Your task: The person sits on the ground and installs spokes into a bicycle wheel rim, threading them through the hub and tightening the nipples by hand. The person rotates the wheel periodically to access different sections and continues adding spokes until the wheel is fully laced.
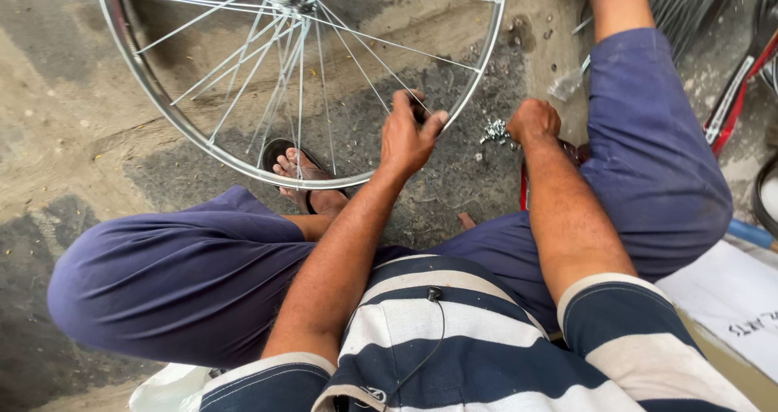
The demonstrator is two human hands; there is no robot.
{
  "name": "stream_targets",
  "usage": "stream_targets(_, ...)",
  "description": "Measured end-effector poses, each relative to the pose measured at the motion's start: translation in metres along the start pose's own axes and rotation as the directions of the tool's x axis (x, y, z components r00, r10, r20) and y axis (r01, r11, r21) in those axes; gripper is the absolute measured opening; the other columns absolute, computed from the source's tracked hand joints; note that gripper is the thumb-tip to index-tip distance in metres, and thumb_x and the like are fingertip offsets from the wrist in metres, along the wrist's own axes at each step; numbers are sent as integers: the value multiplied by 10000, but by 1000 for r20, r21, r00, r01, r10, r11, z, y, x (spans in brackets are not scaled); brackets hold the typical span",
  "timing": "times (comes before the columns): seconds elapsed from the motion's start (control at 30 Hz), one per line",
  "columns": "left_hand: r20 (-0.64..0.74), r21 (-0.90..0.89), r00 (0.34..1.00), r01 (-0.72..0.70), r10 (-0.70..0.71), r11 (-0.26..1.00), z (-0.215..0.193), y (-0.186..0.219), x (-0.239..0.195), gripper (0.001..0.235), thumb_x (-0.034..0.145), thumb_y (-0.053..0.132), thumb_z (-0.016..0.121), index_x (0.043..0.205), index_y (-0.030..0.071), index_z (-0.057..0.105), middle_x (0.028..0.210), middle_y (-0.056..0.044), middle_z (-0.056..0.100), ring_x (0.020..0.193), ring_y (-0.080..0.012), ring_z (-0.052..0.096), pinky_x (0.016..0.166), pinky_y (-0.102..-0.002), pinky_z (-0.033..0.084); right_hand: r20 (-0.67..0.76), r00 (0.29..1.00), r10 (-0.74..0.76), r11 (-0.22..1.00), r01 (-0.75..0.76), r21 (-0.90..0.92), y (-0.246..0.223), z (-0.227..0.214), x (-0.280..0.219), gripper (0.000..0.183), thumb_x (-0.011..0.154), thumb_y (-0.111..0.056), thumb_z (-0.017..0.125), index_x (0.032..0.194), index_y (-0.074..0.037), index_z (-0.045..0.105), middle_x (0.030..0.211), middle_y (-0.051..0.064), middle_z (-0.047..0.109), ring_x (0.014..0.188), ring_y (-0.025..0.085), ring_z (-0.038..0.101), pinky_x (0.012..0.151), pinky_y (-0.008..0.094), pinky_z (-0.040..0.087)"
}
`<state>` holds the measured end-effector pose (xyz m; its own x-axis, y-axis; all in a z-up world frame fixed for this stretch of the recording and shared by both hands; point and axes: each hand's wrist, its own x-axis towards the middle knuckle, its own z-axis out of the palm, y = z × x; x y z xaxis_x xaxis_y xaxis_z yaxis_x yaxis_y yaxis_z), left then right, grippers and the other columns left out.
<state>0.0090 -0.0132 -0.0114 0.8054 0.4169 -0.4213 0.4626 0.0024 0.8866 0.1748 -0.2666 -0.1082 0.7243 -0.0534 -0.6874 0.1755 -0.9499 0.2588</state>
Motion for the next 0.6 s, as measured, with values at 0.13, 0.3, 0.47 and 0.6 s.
stream_targets(0.13, 0, 3, 1000, -31, 31, 1000, -2, 7, 3, 502, 890, 237, 796, 1232, 38, 489, 951, -111, 740, 875, -258, 750, 770, -400, 587, 7, 998, -57, 983, 55, 178, -11, -29, -15, 212, 854, -202, 743, 1025, -78, 762, 1083, 191, 731, 1028, 331, 703, 914, 414, 558)
stream_targets(0.3, -52, 392, 983, 183, -177, 902, -15, 43, 4, 434, 924, 407, 788, 1097, 64, 586, 846, -123, 724, 784, -286, 715, 753, -458, 547, 158, 920, -358, 223, -80, 971, -29, -94, -58, 125, 914, -99, 644, 966, 4, 694, 912, 186, 726, 792, 300, 752, 738, 418, 659)
stream_targets(0.47, 49, 176, 998, -44, 36, 983, -23, 77, -7, 204, 966, 299, 726, 1017, 103, 704, 935, -78, 736, 828, -228, 727, 755, -385, 575, -15, 859, -512, -20, 6, 1000, -28, -132, -137, 117, 953, -72, 643, 1047, -7, 670, 924, 155, 749, 810, 256, 769, 723, 351, 654)
stream_targets(0.6, 144, -40, 946, -288, 290, 957, -18, 78, -20, 191, 922, 179, 748, 1096, 101, 749, 986, -76, 726, 899, -206, 731, 788, -353, 591, -223, 785, -578, -143, 172, 975, -39, -124, -170, 124, 985, -72, 662, 1059, 26, 679, 970, 137, 745, 832, 225, 755, 778, 356, 661)
